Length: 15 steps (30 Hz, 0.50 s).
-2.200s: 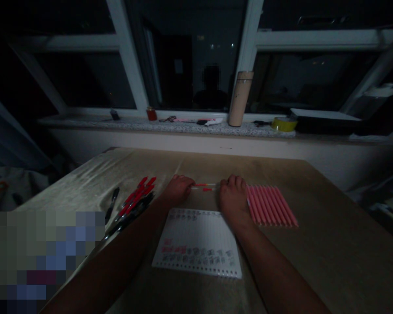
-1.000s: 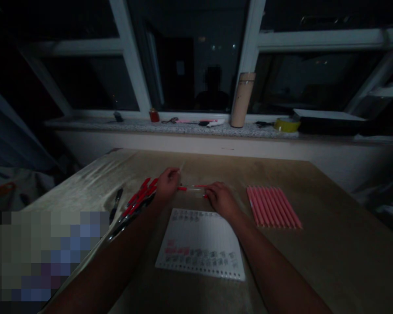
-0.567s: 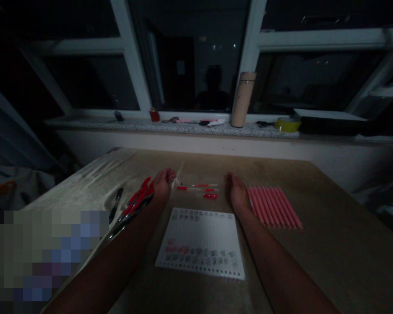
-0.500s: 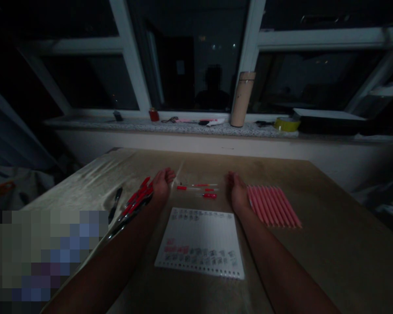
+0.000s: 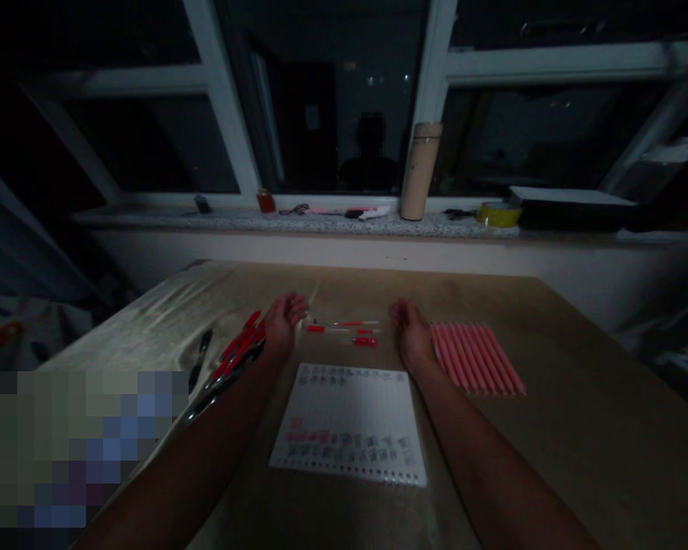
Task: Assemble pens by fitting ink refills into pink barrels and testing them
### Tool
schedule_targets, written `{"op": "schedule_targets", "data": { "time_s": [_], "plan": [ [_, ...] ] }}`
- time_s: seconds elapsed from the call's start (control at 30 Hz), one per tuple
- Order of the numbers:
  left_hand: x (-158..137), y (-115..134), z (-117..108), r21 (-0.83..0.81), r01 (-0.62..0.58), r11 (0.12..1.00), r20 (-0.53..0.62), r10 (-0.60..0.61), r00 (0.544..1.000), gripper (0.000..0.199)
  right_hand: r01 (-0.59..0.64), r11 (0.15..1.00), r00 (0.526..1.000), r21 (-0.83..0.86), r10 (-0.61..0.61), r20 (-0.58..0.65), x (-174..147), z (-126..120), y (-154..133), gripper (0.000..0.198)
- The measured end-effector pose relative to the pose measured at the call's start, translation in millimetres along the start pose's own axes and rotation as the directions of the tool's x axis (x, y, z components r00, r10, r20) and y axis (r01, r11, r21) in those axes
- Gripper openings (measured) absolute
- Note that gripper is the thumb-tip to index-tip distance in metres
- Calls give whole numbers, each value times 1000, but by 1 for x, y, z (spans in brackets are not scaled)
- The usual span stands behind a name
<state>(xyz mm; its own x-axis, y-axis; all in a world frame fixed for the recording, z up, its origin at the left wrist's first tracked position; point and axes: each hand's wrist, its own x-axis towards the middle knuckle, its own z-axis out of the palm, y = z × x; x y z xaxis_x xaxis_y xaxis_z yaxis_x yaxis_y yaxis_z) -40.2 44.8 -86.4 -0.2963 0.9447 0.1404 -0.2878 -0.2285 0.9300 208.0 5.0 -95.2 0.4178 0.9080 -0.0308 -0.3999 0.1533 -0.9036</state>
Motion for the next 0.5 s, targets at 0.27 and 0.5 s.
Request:
{"op": "schedule_targets", "data": {
  "time_s": [0.27, 0.5],
  "plan": [
    [-3, 3, 3, 34, -10, 999, 12, 10, 1000, 38, 38, 999, 999, -27, -38, -1, -1, 0, 2, 37],
    [-5, 3, 4, 86, -50, 995, 19, 48, 999, 37, 52, 998, 999, -39, -51, 15, -2, -1, 3, 37]
  ]
}}
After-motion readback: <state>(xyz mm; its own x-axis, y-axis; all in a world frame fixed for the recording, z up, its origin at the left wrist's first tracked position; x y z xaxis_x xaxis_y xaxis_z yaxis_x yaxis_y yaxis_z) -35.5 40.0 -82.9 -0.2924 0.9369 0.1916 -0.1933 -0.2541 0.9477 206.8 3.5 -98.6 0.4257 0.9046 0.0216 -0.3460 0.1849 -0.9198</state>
